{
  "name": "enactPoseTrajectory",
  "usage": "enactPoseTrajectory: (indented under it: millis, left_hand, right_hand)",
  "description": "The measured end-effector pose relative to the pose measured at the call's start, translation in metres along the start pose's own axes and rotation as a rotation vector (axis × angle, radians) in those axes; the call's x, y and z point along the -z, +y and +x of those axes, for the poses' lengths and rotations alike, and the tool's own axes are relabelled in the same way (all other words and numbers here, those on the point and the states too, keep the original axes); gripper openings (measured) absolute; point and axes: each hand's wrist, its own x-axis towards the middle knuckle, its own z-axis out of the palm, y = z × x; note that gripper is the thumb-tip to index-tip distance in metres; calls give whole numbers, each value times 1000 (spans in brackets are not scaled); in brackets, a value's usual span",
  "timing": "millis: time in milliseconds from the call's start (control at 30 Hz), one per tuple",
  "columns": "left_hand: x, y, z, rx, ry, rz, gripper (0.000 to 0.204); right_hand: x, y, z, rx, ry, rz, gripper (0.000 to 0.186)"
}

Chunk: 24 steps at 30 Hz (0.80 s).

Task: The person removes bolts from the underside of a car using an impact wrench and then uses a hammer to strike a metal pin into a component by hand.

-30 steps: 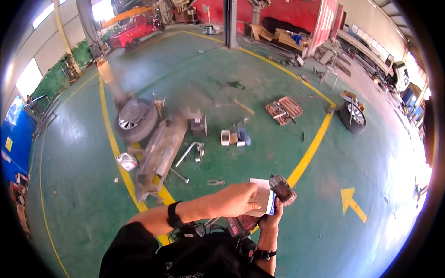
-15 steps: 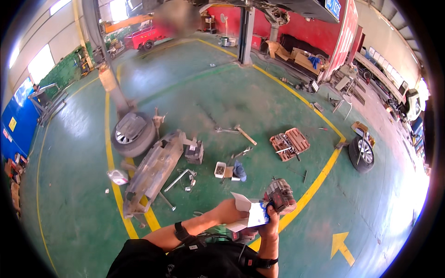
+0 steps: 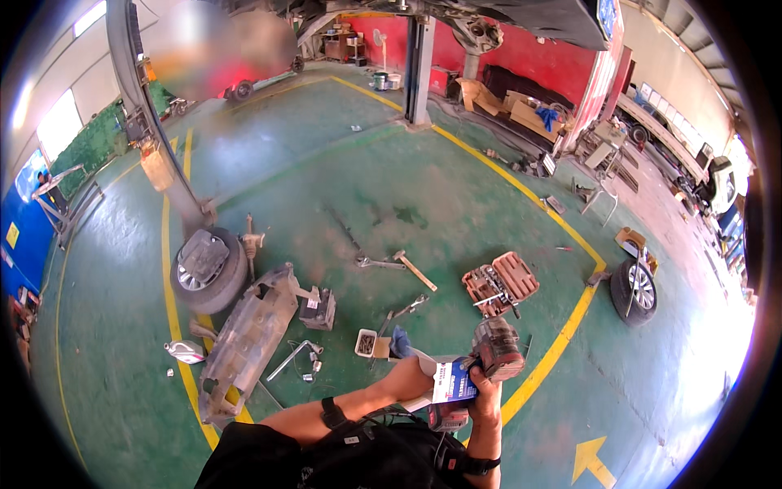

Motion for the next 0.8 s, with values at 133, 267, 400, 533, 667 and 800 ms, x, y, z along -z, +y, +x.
enactPoseTrajectory:
  millis: [133,267,400,533,667,800]
  left_hand:
    - [8,10,64,67,36,-22,27]
    - [10,9,134,89,143,-236,32]
    - [47,-12,194,200,225,-766,21]
    - [79,1,227,295,617,-854,15]
    - [109,2,243,423,793,-895,16]
    - [123,-15,262,594,958,-787,24]
  right_hand:
    - [26,-4,75,-21,3,34,63]
    - [50,-19,157,-2,35,17,58]
    - [110,-52,244,-36,-48,-292,37]
    - [150,-96,310,-7,82,-452,31]
    - [196,-115,365,262,156,-737,36]
    - [256,-107,402,34,254,-1010,50]
